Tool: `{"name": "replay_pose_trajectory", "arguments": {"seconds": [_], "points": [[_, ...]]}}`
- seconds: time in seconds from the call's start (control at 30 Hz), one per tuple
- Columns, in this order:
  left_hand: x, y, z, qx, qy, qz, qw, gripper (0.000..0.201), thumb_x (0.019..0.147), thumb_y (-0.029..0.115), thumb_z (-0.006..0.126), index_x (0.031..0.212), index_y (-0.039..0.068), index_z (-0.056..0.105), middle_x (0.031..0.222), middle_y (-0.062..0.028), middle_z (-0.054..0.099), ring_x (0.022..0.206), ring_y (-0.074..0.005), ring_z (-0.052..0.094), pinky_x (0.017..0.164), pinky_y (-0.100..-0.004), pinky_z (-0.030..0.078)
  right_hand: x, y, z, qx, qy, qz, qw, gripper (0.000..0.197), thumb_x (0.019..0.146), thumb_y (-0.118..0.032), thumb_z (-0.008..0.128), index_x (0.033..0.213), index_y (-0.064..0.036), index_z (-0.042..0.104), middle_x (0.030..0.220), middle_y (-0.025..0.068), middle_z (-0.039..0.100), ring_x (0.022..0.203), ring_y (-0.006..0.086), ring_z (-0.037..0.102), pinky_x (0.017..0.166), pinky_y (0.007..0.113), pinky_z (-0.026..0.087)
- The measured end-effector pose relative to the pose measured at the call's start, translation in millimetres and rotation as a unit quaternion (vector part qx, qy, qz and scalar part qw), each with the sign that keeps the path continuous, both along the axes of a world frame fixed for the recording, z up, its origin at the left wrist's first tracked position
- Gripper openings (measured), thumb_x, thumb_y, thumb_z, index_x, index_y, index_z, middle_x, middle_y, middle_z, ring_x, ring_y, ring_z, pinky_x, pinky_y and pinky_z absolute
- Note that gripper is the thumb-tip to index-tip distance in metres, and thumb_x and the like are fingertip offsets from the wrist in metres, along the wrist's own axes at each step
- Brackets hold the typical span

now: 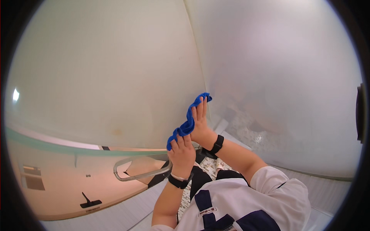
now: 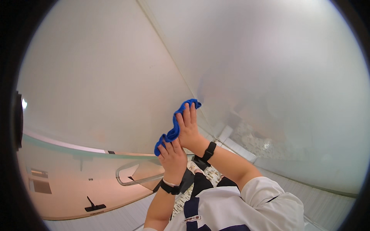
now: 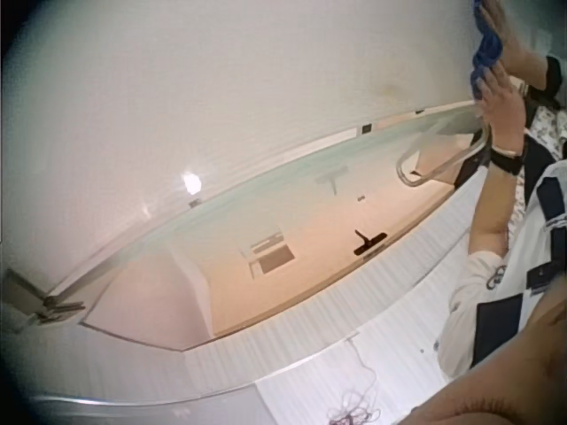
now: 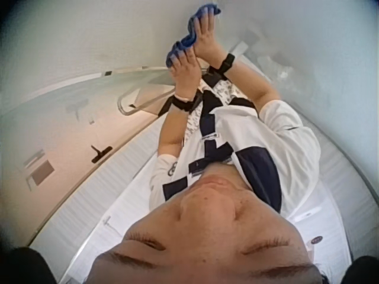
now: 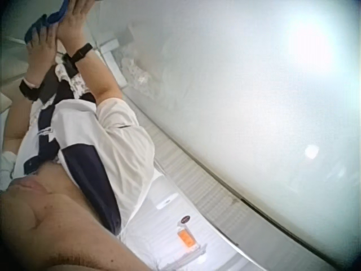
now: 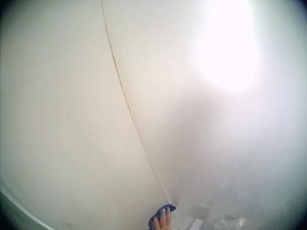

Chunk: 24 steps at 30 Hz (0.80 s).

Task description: Using a blue cloth to wipe down the glass door and metal handle of a shower enclosure.

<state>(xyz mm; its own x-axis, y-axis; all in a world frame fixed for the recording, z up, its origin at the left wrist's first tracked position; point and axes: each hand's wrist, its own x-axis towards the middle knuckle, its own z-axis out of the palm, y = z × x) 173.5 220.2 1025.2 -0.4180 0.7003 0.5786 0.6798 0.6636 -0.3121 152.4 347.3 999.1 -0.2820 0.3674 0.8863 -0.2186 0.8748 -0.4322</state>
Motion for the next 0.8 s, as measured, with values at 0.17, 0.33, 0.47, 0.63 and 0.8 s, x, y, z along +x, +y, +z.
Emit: {"name": "replay_pose_trajectory", "arguments": {"seconds": [0.17,0.33,0.47,0.63,0.8], "points": [[2,-8,-56,-0.11,-0.085,-0.025,0.99,0.056,0.082,0.017,0.048,0.136,0.008,0.038,0.134,-0.0122,0.043,0.112,-0.0312,0.044,0.094,-0.0441,0.034,9,-7,-78,-0.055,-0.049,-0.018,0.997,0.082,0.083,-0.036,0.055,0.145,-0.0045,0.011,0.148,0.0291,0.006,0.132,0.0566,0.011,0.106,0.061,0.017],[-3,-11,-130,-0.193,-0.021,0.013,0.981,0.059,0.086,0.02,0.04,0.143,0.017,0.028,0.149,-0.0051,0.026,0.139,-0.0243,0.015,0.108,-0.0466,0.003,17,-12,-153,-0.132,-0.141,-0.002,0.981,0.08,0.084,-0.032,0.054,0.146,-0.0053,0.011,0.148,0.0297,0.005,0.134,0.0519,0.011,0.109,0.053,0.017],[-1,-17,-163,-0.248,-0.121,0.027,0.961,0.062,0.086,0.02,0.04,0.146,0.017,0.023,0.151,-0.0033,0.021,0.141,-0.021,0.01,0.109,-0.0473,-0.001,23,-23,-200,-0.268,-0.209,0.074,0.938,0.082,0.086,-0.032,0.053,0.146,-0.0028,0.006,0.147,0.0321,0.0,0.134,0.0517,0.008,0.111,0.049,0.016],[-7,-27,-177,-0.306,-0.047,-0.008,0.951,0.06,0.086,0.02,0.04,0.144,0.014,0.028,0.15,-0.0022,0.027,0.141,-0.0186,0.012,0.109,-0.0462,-0.006,35,-31,-245,-0.387,-0.303,0.109,0.864,0.082,0.088,-0.03,0.051,0.143,0.0037,0.001,0.147,0.0334,-0.002,0.137,0.0466,0.001,0.111,0.046,0.015],[-5,-56,-157,-0.283,-0.103,0.016,0.953,0.053,0.086,0.02,0.042,0.139,0.011,0.038,0.145,-0.0044,0.034,0.137,-0.0206,0.023,0.108,-0.0474,0.007,24,-58,-196,-0.366,-0.233,0.125,0.892,0.085,0.088,-0.03,0.051,0.142,0.0072,-0.003,0.146,0.0343,-0.007,0.137,0.0477,-0.005,0.112,0.047,0.007]]}}
